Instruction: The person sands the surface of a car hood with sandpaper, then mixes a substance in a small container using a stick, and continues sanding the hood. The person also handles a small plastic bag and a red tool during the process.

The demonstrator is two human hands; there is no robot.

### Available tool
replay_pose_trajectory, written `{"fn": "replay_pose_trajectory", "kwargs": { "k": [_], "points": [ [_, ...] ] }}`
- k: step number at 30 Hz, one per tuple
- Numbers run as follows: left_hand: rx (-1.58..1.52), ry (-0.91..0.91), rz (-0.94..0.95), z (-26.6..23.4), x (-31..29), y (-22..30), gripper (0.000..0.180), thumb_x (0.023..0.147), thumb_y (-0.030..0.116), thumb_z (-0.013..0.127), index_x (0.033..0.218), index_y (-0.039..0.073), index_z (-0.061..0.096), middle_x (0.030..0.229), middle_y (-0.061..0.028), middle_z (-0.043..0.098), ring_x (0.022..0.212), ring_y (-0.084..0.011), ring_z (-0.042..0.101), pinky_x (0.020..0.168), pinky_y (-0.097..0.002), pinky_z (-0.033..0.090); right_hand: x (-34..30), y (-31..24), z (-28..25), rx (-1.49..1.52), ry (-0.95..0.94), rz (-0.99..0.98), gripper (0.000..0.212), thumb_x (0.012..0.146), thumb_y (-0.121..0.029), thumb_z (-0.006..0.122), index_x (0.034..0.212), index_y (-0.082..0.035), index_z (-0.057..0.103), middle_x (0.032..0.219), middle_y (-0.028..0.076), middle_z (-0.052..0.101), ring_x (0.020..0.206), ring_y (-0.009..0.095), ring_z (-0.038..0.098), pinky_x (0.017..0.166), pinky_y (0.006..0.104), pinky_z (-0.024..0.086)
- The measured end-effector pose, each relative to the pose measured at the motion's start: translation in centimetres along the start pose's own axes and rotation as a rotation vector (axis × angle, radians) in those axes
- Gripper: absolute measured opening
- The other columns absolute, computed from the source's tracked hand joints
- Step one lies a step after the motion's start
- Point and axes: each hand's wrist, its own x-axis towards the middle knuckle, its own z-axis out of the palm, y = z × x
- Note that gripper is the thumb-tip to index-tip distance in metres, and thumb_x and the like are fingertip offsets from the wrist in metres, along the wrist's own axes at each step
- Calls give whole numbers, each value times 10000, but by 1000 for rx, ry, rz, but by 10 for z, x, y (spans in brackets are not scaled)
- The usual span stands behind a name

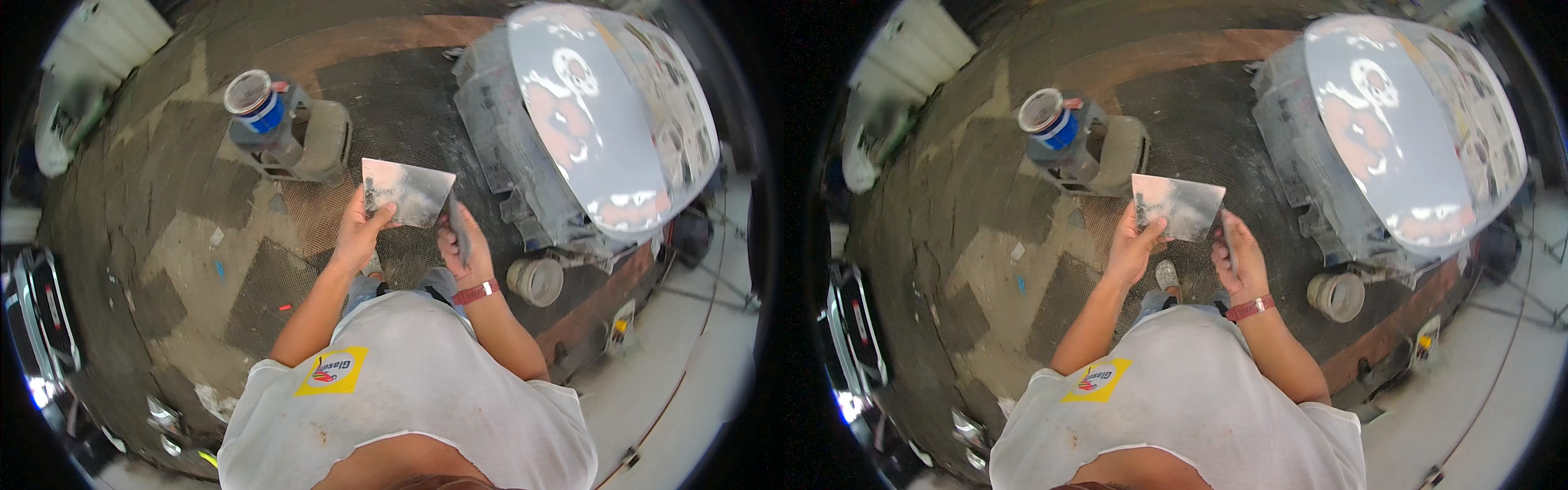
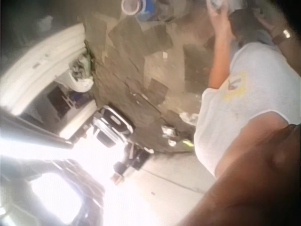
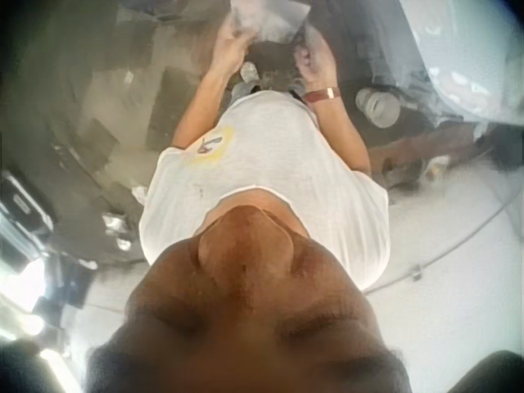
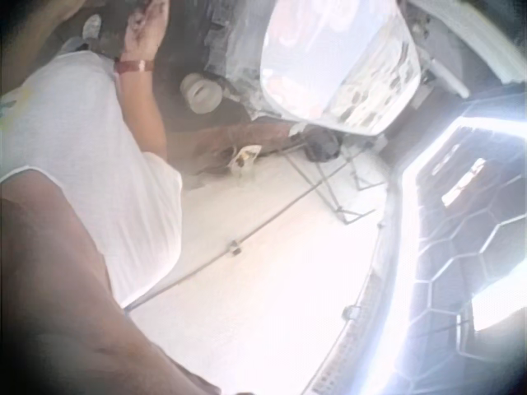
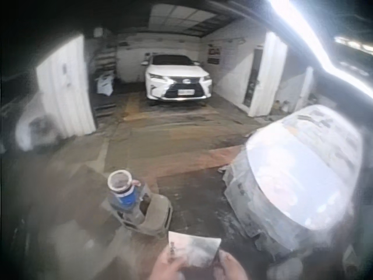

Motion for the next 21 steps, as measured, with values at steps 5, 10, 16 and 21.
{"fn": "replay_pose_trajectory", "kwargs": {
  "k": [5,10,16,21],
  "points": [
    [-6,194,-6,-34,-24,11,520,998,57,683,1478,94,488,1329,-51,656,1159,-153,666,902,-339,601,35,-46,57,-433,-50,-391,349,1069,-325,641,1289,-57,678,1100,41,694,722,93,637,561,223,520],
    [-62,253,218,-31,-41,0,615,925,-24,684,1476,99,439,1358,-51,593,1252,-161,582,1063,-359,493,36,-17,74,-689,-356,-285,419,991,-77,715,1380,-3,579,1282,124,662,1159,211,651,1002,357,548],
    [84,163,293,-3,-57,-13,493,973,72,668,1430,75,481,1268,-34,611,1214,-131,555,1042,-346,462,81,-34,71,-781,-304,-316,476,989,-124,721,1389,30,513,1324,164,617,1132,232,640,978,381,546],
    [694,93,135,36,-74,13,435,1094,389,565,1244,-16,610,1083,-133,697,997,-172,615,924,-388,504,50,-53,60,-1392,-819,-679,410,1038,-177,660,1346,47,507,1290,196,610,1101,252,635,942,396,559]
  ]
}}
